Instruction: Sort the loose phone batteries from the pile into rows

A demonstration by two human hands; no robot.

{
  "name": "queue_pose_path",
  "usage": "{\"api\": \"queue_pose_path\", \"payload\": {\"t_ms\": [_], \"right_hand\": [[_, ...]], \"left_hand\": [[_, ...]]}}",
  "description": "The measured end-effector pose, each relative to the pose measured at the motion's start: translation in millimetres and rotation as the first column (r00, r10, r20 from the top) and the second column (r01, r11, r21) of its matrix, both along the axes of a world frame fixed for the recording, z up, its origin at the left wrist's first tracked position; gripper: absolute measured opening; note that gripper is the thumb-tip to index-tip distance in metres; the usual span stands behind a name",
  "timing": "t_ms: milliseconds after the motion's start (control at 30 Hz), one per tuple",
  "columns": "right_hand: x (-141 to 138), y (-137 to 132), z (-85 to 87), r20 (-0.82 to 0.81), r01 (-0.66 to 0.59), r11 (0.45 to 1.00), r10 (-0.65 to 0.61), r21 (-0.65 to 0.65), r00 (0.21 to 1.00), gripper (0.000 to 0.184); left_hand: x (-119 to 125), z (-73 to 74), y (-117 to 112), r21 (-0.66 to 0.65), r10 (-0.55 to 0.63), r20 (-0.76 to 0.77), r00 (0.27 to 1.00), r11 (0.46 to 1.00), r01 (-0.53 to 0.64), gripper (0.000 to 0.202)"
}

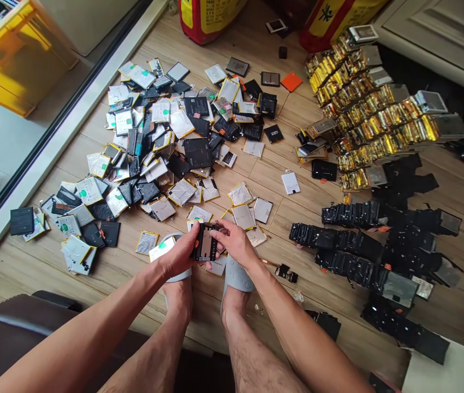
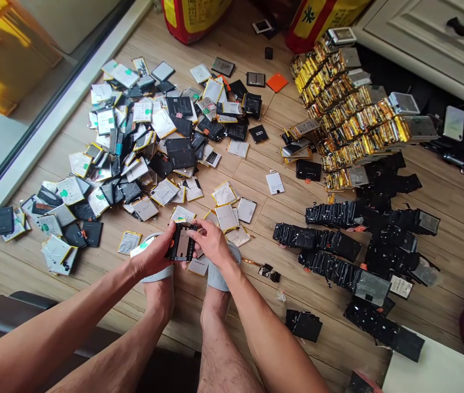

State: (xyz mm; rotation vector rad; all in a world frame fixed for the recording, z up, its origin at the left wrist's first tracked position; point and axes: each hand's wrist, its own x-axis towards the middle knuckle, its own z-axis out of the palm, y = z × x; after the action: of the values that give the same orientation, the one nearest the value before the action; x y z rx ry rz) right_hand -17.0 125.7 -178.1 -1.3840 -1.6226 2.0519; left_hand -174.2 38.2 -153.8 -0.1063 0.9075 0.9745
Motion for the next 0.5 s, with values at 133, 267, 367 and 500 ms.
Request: {"api": "queue_pose_path", "payload": {"t_ms": [133, 267, 367, 500], "right_hand": [[3.0, -5.3, 1.5, -0.117, 0.124, 0.975, -0.147, -0.182, 0.982, 0.039], [6.4, -9.4, 3.6, -0.095, 0.279, 0.932, -0.308, -0.233, 0.947, 0.043], [11.0, -12.6, 2.0, -0.104, 0.401, 0.875, -0.441, -0.27, 0.891, 0.047], [12.9, -16.9, -2.5, -0.144, 0.477, 0.807, -0.549, -0.347, 0.824, 0.05]], "left_hand": [[3.3, -1.1, -0.3, -0.013, -0.036, 0.008, 0.999, 0.999, 0.036, 0.067], [7.7, -0.2, 1.1, -0.075, 0.002, -0.025, 1.0, 0.997, -0.004, 0.068], [3.2, 0.6, 2.0, -0.128, 0.091, -0.107, 0.99, 0.986, -0.104, 0.058], [-6.2, 6.6, 4.1, -0.129, 0.032, -0.032, 0.999, 0.991, -0.035, 0.051]]}}
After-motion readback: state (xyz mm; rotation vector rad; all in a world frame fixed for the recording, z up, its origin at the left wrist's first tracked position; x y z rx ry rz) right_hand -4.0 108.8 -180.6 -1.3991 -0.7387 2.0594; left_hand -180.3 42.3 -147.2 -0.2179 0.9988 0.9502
